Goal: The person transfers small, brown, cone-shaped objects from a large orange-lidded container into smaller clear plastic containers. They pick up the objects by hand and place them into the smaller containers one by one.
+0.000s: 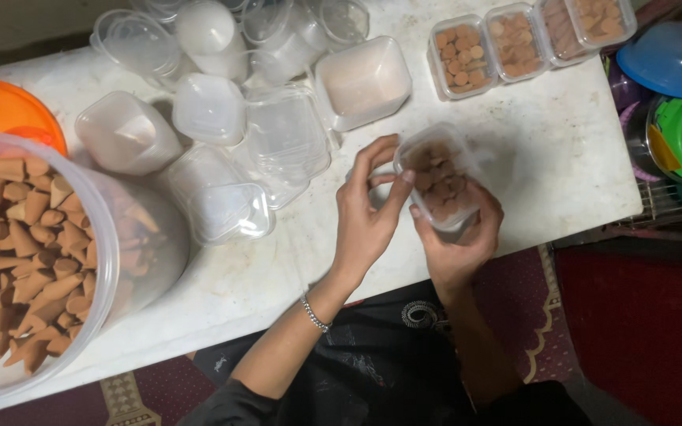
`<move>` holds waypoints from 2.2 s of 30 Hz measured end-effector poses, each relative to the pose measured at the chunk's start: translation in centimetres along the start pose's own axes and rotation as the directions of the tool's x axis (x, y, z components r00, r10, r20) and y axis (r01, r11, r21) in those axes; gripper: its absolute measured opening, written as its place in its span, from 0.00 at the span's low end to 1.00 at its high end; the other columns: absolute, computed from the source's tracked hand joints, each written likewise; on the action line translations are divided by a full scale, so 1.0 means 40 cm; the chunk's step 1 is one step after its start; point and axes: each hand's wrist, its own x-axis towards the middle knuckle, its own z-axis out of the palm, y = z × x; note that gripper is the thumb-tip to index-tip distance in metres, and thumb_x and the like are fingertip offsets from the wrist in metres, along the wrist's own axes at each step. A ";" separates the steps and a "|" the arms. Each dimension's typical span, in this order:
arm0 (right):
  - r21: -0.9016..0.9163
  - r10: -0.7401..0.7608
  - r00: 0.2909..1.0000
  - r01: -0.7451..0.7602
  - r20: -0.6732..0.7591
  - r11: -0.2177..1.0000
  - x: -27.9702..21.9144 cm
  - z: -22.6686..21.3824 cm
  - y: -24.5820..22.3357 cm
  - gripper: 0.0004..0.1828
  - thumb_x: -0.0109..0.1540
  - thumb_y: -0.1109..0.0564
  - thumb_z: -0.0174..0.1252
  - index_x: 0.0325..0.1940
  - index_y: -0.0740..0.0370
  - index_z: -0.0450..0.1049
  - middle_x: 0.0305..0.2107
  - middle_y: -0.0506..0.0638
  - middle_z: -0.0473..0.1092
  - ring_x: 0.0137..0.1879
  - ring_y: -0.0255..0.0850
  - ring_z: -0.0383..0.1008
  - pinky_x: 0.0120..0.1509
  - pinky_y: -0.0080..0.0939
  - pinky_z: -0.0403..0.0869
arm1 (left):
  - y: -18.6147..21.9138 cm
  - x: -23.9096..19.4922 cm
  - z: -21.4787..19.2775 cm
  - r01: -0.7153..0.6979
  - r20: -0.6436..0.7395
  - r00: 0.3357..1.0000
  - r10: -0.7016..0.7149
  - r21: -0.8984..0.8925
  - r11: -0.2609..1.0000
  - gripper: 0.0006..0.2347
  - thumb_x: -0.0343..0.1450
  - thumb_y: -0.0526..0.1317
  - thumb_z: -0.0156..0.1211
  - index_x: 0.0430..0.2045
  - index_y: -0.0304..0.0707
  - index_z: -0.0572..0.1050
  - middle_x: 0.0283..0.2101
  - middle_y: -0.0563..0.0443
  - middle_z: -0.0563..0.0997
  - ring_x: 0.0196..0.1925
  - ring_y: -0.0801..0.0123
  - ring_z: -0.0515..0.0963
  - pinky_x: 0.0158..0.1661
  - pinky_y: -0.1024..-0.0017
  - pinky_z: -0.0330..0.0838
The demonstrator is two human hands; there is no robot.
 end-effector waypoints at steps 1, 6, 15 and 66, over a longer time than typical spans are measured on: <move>-0.007 0.005 1.000 -0.005 -0.007 1.000 0.023 -0.001 0.007 0.42 0.49 0.57 0.81 0.60 0.67 0.65 0.51 0.61 0.66 0.60 0.57 0.70 0.65 0.59 0.67 | -0.005 0.014 0.019 0.003 0.011 1.000 -0.003 -0.001 1.000 0.19 0.73 0.37 0.60 0.59 0.36 0.68 0.52 0.42 0.81 0.59 0.53 0.78 0.50 0.62 0.78; 0.038 0.036 0.997 -0.034 -0.073 0.999 0.127 -0.011 0.060 0.42 0.53 0.57 0.81 0.62 0.67 0.62 0.53 0.62 0.66 0.62 0.56 0.68 0.68 0.61 0.65 | -0.027 0.106 0.135 -0.084 0.038 0.996 0.083 0.010 0.996 0.17 0.75 0.33 0.58 0.59 0.34 0.70 0.55 0.38 0.79 0.62 0.48 0.77 0.55 0.60 0.78; 0.025 0.257 0.966 -0.257 -0.006 0.966 0.317 -0.013 0.105 0.29 0.61 0.62 0.72 0.60 0.49 0.65 0.59 0.46 0.65 0.66 0.44 0.67 0.63 0.47 0.70 | -0.102 0.292 0.273 -0.224 0.190 0.966 0.178 0.261 0.939 0.19 0.79 0.47 0.51 0.66 0.49 0.64 0.19 0.59 0.58 0.37 0.74 0.65 0.46 0.77 0.66; 0.058 0.210 0.909 -0.247 0.359 0.967 0.342 0.158 -0.034 0.10 0.62 0.54 0.64 0.42 0.62 0.80 0.32 0.47 0.73 0.37 0.32 0.69 0.38 0.28 0.68 | 0.039 0.206 -0.105 -0.305 0.033 0.919 0.393 0.691 0.655 0.16 0.75 0.46 0.55 0.53 0.39 0.74 0.45 0.50 0.76 0.51 0.55 0.72 0.47 0.57 0.69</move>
